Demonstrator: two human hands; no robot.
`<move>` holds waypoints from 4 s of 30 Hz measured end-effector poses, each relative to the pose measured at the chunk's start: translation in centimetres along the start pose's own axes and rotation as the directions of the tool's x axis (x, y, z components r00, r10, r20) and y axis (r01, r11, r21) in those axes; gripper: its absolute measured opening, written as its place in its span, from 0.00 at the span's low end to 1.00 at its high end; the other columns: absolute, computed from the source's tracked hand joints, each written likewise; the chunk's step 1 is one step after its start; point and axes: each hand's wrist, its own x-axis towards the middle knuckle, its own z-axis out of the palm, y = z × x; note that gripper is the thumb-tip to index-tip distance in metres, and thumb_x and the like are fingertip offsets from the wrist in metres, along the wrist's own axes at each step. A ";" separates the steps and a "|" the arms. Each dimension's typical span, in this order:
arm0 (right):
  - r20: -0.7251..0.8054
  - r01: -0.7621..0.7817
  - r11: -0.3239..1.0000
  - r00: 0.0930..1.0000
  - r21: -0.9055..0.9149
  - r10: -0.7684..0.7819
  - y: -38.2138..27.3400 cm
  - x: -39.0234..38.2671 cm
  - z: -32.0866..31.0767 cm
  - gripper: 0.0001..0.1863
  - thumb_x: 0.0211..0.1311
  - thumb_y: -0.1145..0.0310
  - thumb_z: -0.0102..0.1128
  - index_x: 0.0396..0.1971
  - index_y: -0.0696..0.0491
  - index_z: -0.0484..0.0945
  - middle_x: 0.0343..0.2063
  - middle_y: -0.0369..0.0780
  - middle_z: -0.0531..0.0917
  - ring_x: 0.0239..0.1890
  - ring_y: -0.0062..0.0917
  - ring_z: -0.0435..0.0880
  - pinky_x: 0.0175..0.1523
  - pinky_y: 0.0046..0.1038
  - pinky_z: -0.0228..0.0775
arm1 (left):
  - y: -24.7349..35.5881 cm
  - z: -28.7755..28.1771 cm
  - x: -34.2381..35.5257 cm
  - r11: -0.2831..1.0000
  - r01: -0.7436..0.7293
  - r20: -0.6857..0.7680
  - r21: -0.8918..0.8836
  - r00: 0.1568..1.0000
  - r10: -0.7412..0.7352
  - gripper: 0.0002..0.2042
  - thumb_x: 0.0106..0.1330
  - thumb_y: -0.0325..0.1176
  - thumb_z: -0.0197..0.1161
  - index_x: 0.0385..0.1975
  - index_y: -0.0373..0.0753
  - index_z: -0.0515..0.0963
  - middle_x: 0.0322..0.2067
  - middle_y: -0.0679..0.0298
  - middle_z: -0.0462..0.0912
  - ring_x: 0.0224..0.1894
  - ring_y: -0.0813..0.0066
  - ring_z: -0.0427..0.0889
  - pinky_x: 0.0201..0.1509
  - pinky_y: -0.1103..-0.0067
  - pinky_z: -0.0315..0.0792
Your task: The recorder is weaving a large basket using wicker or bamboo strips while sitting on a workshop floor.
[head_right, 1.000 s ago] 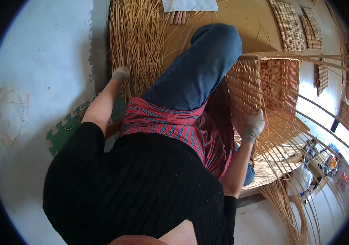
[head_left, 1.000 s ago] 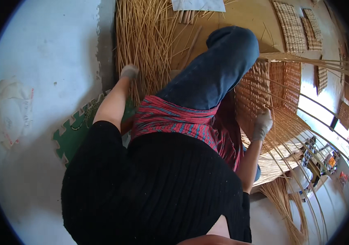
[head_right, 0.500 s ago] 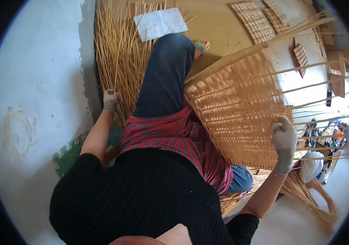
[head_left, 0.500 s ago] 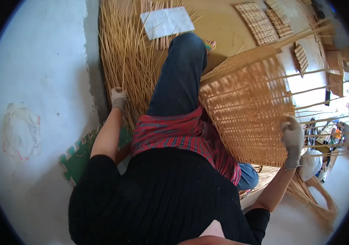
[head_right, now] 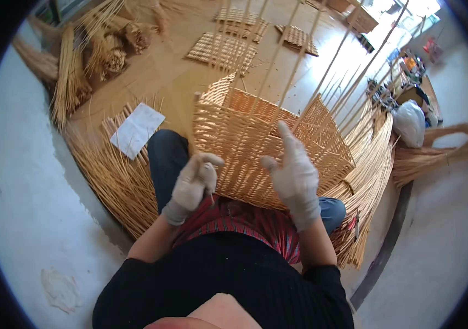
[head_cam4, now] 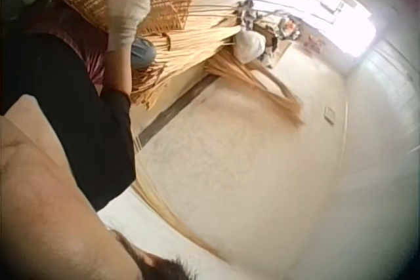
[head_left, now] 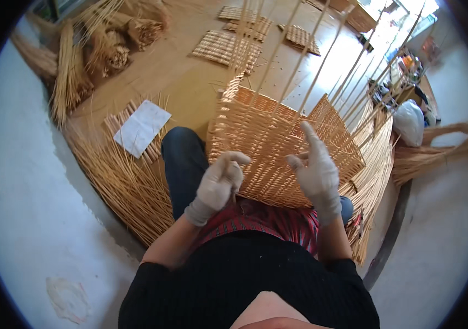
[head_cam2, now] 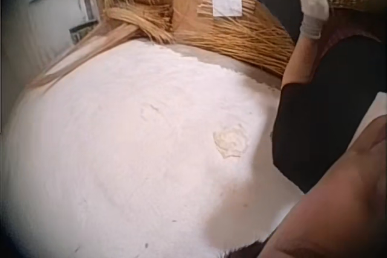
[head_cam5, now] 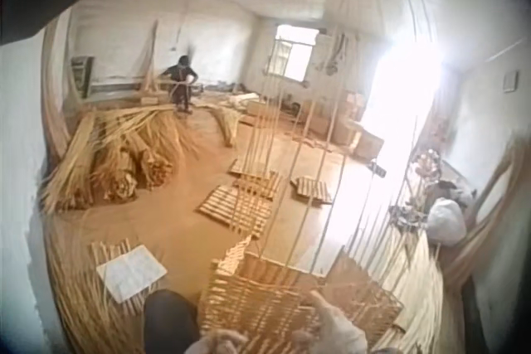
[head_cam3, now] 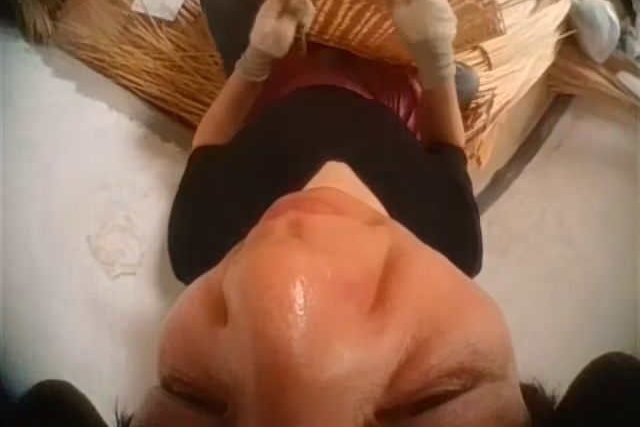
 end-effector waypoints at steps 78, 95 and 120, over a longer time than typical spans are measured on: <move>-0.147 0.081 0.243 0.952 0.967 0.269 -0.6 7.0 10.5 0.07 0.61 0.80 0.68 0.33 0.56 0.78 0.32 0.35 0.83 0.36 0.17 0.82 0.46 0.21 0.78 | 5.7 -14.0 16.9 0.910 -0.004 0.385 0.415 0.907 -0.172 0.42 0.55 0.32 0.77 0.70 0.40 0.62 0.64 0.60 0.70 0.34 0.84 0.75 0.44 0.86 0.74; -0.501 0.510 0.860 0.747 0.008 -0.438 -8.7 16.9 2.4 0.37 0.65 0.73 0.58 0.71 0.54 0.52 0.59 0.50 0.71 0.63 0.36 0.70 0.58 0.32 0.70 | 6.8 -9.3 16.7 0.630 0.022 0.079 0.776 0.988 -0.132 0.08 0.67 0.30 0.65 0.41 0.36 0.78 0.31 0.71 0.77 0.30 0.87 0.70 0.33 0.86 0.68; -0.278 0.214 0.205 0.888 0.955 0.366 7.3 3.6 5.9 0.04 0.68 0.71 0.63 0.40 0.52 0.80 0.35 0.37 0.88 0.38 0.18 0.86 0.34 0.18 0.71 | 7.5 -0.9 17.8 0.219 -0.154 0.112 0.963 0.975 0.193 0.13 0.70 0.42 0.62 0.38 0.38 0.83 0.27 0.60 0.86 0.30 0.72 0.84 0.38 0.74 0.76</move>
